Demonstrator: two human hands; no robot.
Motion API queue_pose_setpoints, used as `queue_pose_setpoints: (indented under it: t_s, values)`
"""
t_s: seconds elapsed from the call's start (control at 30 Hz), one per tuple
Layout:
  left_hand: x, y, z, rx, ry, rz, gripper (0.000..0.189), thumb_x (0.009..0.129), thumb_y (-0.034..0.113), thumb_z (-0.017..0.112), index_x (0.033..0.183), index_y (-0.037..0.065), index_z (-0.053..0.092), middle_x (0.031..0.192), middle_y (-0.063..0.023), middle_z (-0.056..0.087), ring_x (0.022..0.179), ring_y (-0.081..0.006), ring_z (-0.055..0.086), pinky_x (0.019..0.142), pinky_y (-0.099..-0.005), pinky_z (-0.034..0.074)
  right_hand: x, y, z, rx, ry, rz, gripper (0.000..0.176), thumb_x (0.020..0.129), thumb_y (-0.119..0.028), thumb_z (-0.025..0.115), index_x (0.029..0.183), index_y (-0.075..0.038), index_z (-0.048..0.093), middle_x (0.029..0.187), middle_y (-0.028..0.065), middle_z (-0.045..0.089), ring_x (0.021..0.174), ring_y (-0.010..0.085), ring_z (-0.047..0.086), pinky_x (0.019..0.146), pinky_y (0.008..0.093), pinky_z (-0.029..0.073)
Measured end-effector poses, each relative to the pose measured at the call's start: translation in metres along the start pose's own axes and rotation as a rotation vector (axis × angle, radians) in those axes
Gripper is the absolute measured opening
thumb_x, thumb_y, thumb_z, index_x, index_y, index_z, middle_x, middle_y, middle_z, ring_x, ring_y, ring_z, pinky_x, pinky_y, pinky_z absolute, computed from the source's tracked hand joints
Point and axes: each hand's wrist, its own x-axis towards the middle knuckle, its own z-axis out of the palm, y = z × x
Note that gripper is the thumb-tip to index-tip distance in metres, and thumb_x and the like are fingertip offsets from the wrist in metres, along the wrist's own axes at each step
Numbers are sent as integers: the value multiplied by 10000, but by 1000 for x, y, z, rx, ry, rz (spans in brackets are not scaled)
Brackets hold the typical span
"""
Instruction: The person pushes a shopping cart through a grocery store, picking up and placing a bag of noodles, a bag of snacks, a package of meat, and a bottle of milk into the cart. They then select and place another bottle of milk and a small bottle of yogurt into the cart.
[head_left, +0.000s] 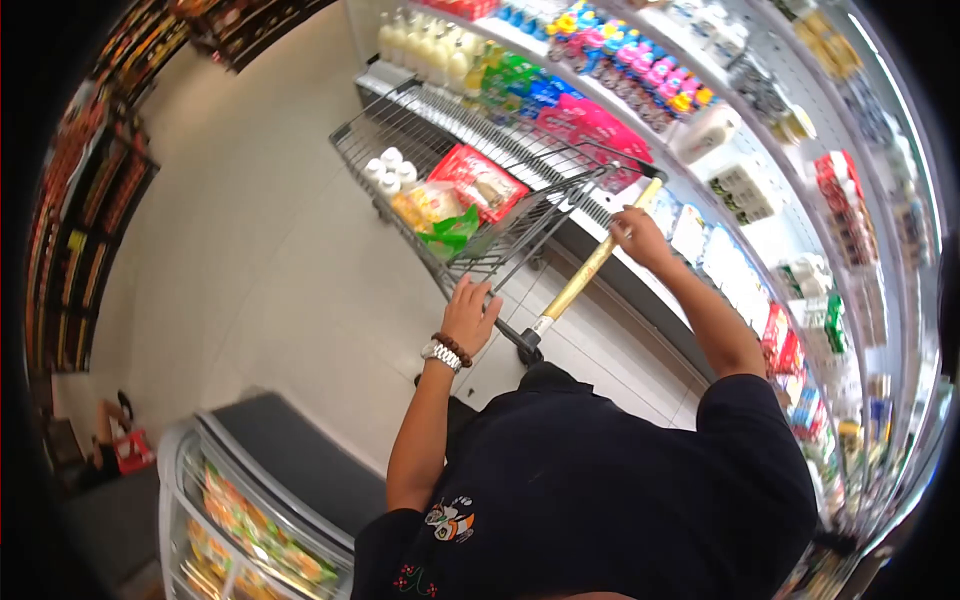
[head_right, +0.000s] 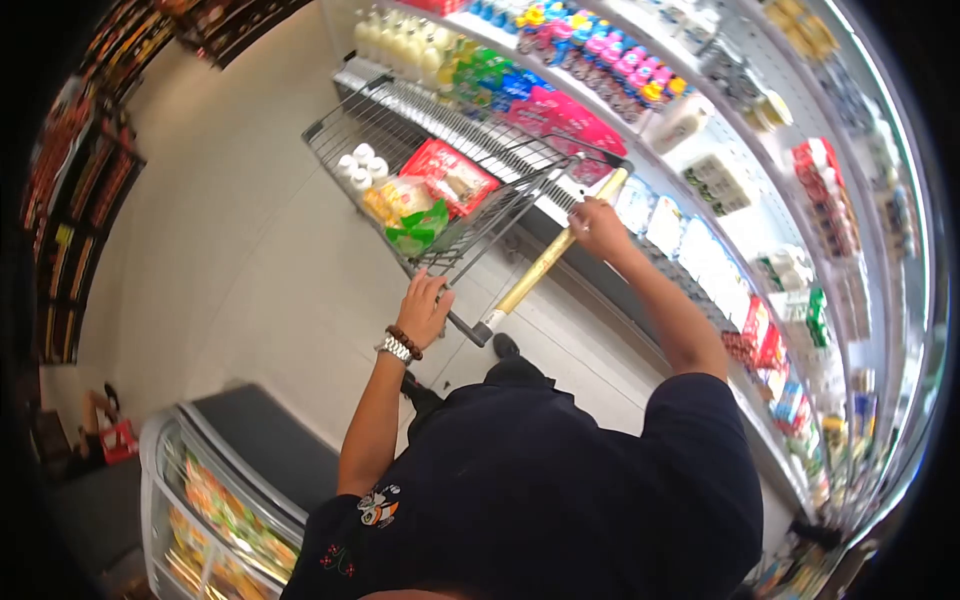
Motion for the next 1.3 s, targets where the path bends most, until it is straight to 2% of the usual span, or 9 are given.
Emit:
queue_pose_setpoints:
  t_s: [0.13, 0.27, 0.3, 0.43, 0.53, 0.63, 0.7, 0.97, 1.3]
  values:
    - [-3, -37, 37, -40, -29, 173, 400, 1011, 395, 508, 1193, 54, 610, 1280, -243, 535, 1343, -447, 346, 1165, -533, 250, -33, -75, 18, -46, 130, 115, 248, 905, -277, 672, 1007, -51, 677, 1051, 99, 685, 1134, 327, 599, 980, 422, 492]
    - [11, 14, 3, 104, -245, 152, 419, 1011, 433, 495, 1178, 67, 612, 1317, -289, 490, 1375, -473, 271, 1181, -548, 193, -18, -111, -6, -53, 313, 341, 702, 778, -333, 777, 1319, 22, 507, 1271, 252, 539, 1139, 394, 579, 1001, 432, 483]
    - [13, 34, -11, 49, -276, 72, 463, 1007, 473, 485, 1201, 70, 604, 1359, -296, 469, 1393, -465, 260, 1189, -548, 167, -18, -101, 15, -190, 333, 426, 934, 751, -262, 763, 1485, 35, 268, 1384, 315, 411, 1203, 427, 543, 1016, 449, 476]
    - [11, 41, -11, 42, -377, 60, 517, 1007, 482, 485, 1303, 62, 547, 1421, -292, 437, 1407, -450, 274, 1192, -524, 177, -14, -91, 37, 364, 284, 996, 923, 771, -109, 613, 1528, 21, 102, 1145, 312, 622, 1019, 423, 666, 906, 474, 539]
    - [15, -2, -3, -260, -366, 171, 561, 1008, 485, 483, 1343, 37, 511, 1425, -247, 425, 1393, -396, 328, 1180, -491, 226, -18, -91, 36, 670, 347, 1089, 919, 771, -96, 600, 1535, -2, 97, 1002, 294, 674, 787, 394, 713, 760, 457, 578]
    - [16, -30, -32, -175, -130, 96, 510, 987, 343, 581, 1341, -12, 487, 1378, -248, 485, 1326, -407, 420, 1133, -479, 324, -28, -82, 54, 694, 527, 1085, 713, 790, -61, 546, 1449, -124, 279, 857, 193, 648, 546, 282, 654, 541, 399, 554]
    - [27, -73, -53, -44, -89, -56, 507, 970, 307, 605, 1344, -16, 491, 1351, -248, 506, 1295, -403, 447, 1117, -478, 345, -34, -89, 46, 754, 599, 1013, 660, 800, -22, 561, 1406, -51, 303, 815, 124, 574, 499, 198, 577, 441, 332, 508]
    - [10, -157, -129, 57, -180, -324, 492, 958, 313, 600, 1310, -23, 529, 1311, -252, 553, 1236, -378, 524, 1059, -437, 427, -68, -111, 54, 812, 722, 976, 716, 789, 7, 600, 1448, -69, 333, 845, 77, 601, 480, 153, 557, 407, 304, 475]
    - [92, -183, -172, -15, -214, -461, 339, 951, 321, 608, 1130, 41, 681, 960, -173, 738, 897, -293, 718, 827, -394, 555, -51, -122, 28, 793, 697, 1010, 757, 785, 26, 579, 1491, -88, 329, 929, 69, 596, 520, 130, 544, 407, 282, 471]
